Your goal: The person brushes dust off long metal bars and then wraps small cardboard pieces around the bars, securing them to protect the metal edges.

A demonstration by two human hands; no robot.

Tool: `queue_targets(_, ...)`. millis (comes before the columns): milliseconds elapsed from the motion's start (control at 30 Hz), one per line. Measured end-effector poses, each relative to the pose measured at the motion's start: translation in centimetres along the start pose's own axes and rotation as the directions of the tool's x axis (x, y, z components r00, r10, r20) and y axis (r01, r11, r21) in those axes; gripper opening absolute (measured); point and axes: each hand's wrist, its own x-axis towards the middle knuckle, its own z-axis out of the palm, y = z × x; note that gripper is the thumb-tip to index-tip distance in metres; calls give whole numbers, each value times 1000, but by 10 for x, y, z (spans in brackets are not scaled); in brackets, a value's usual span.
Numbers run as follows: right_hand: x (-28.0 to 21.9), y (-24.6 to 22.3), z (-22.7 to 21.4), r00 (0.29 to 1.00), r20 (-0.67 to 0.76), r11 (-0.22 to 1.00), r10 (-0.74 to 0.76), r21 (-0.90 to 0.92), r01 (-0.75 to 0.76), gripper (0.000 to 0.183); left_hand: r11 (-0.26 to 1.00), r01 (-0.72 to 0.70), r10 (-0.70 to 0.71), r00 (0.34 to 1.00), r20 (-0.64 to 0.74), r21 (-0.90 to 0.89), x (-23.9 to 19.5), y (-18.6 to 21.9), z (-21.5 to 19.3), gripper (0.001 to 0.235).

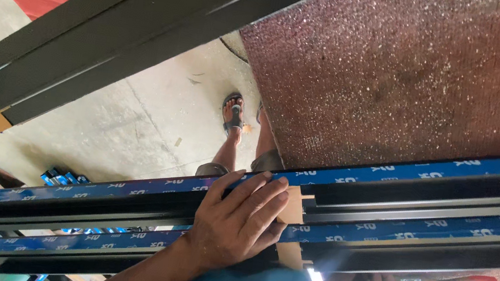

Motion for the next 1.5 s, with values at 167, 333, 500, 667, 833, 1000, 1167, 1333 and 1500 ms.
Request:
queue_targets(167,24,19,27,1000,7,1000,4,-11,-4,34,998,-14,16,999,-31,65,4,1,1,47)
queue_targets(333,19,23,45,998,-10,997,69,-29,-69,41,989,-10,34,986,-162,146,0,0,17,64)
queue_targets(500,4,24,55,988,-58,989,143,-33,-145,45,996,-35,48,986,-160,84,-7,-3,22,78)
queue_targets(667,5,21,51,979,-77,982,188,-6,-189,30,990,-92,113,968,-225,103,-8,-4,23,74)
queue_targets(833,11,15,38,993,-58,995,100,11,-99,26,981,-155,179,956,-232,116,-11,-10,23,80)
queue_targets(1000,1,22,47,987,-122,994,102,-23,-105,30,967,-212,237,949,-208,139,-16,-10,21,80)
queue_targets(1167,-3,23,50,978,-159,989,138,-38,-146,34,964,-220,248,949,-196,151,-15,-21,27,87)
queue_targets(1333,-3,24,51,975,-176,990,135,-3,-137,29,962,-214,246,949,-195,172,-16,-22,26,85)
queue_targets(1500,-1,23,52,967,-209,988,147,-20,-154,34,964,-214,242,952,-188,158,-16,-22,25,82)
